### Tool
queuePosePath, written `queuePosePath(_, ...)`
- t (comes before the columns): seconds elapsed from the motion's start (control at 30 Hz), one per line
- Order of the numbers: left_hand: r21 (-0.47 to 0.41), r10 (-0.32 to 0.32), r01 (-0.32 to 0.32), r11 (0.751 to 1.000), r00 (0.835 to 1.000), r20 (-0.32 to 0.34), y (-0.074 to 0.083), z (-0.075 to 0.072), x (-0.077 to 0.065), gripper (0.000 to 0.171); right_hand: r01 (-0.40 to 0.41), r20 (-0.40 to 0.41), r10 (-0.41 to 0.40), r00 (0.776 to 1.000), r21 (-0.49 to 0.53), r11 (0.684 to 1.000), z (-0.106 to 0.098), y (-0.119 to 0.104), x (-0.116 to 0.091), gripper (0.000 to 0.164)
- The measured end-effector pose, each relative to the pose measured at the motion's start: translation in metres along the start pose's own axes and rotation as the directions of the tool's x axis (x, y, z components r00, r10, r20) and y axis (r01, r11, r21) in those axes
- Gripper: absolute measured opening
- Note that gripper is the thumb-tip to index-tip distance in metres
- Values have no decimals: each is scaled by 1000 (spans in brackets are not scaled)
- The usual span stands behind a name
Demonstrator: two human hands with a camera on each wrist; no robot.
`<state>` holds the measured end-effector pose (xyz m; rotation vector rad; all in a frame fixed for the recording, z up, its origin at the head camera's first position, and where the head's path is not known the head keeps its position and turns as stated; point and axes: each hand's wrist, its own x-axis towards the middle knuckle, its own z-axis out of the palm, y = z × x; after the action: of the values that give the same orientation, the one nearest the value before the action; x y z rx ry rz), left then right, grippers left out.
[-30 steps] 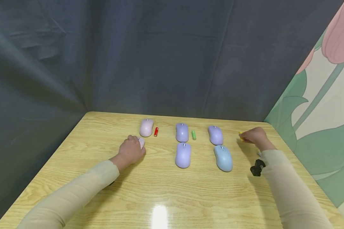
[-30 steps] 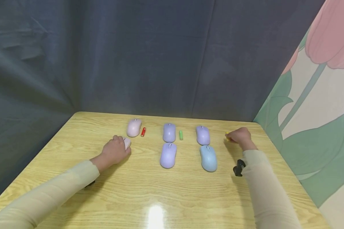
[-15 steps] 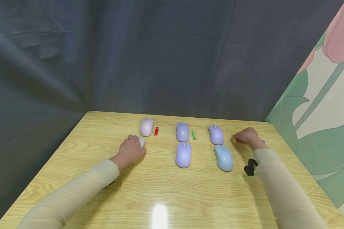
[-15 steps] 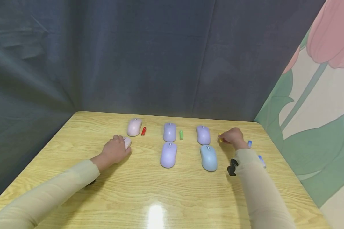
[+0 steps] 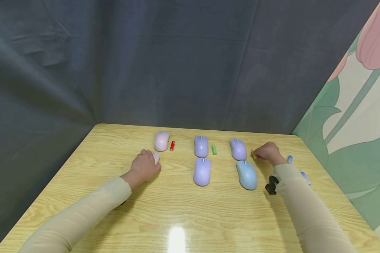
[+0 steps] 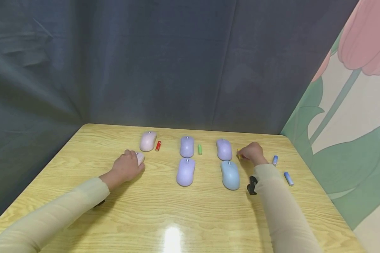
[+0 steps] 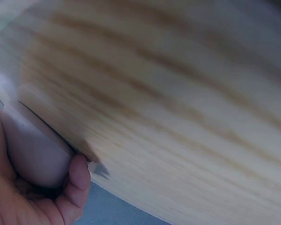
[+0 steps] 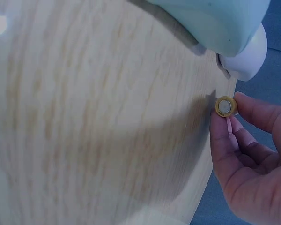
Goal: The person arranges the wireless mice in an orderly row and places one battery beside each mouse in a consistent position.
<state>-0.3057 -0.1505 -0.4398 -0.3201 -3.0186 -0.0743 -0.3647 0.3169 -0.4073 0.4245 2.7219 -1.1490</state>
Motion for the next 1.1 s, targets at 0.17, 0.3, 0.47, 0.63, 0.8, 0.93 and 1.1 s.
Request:
queuePosePath(0.17,-5,-5,5,1000,1000,7,0,2,1,56,-19,6,19,1000,0,1000,3,-3,1,25)
queuePosePath(0.3,-14,-12,12,1000,1000,10,0,3,1,56,-29,-10,29,1000,-11,1000,6,-4,3,25)
queuePosePath(0.47,-15,-7,7,1000,1000,-8,0,4,1,56,-19,-29,18,999,-38,999,8,-5,3,22)
queuePosePath(0.63,-17,-8,8,1000,1000,-15,1,3,0,55,-9,-34,6,999,-69,998,9,-7,1,21)
queuePosePath(0.8,-14,-14,14,1000,1000,3,1,1,1,58,-14,-44,10,999,-93,996,11,-12,-1,20)
queuePosePath(0.93,-13,-13,14,1000,1000,17,0,0,2,58,-20,-50,16,999,-96,995,12,-16,-3,18)
queuePosePath(1.1,-22,-14,14,1000,1000,19,0,0,1,56,-19,-58,13,998,-111,994,14,-16,-1,18)
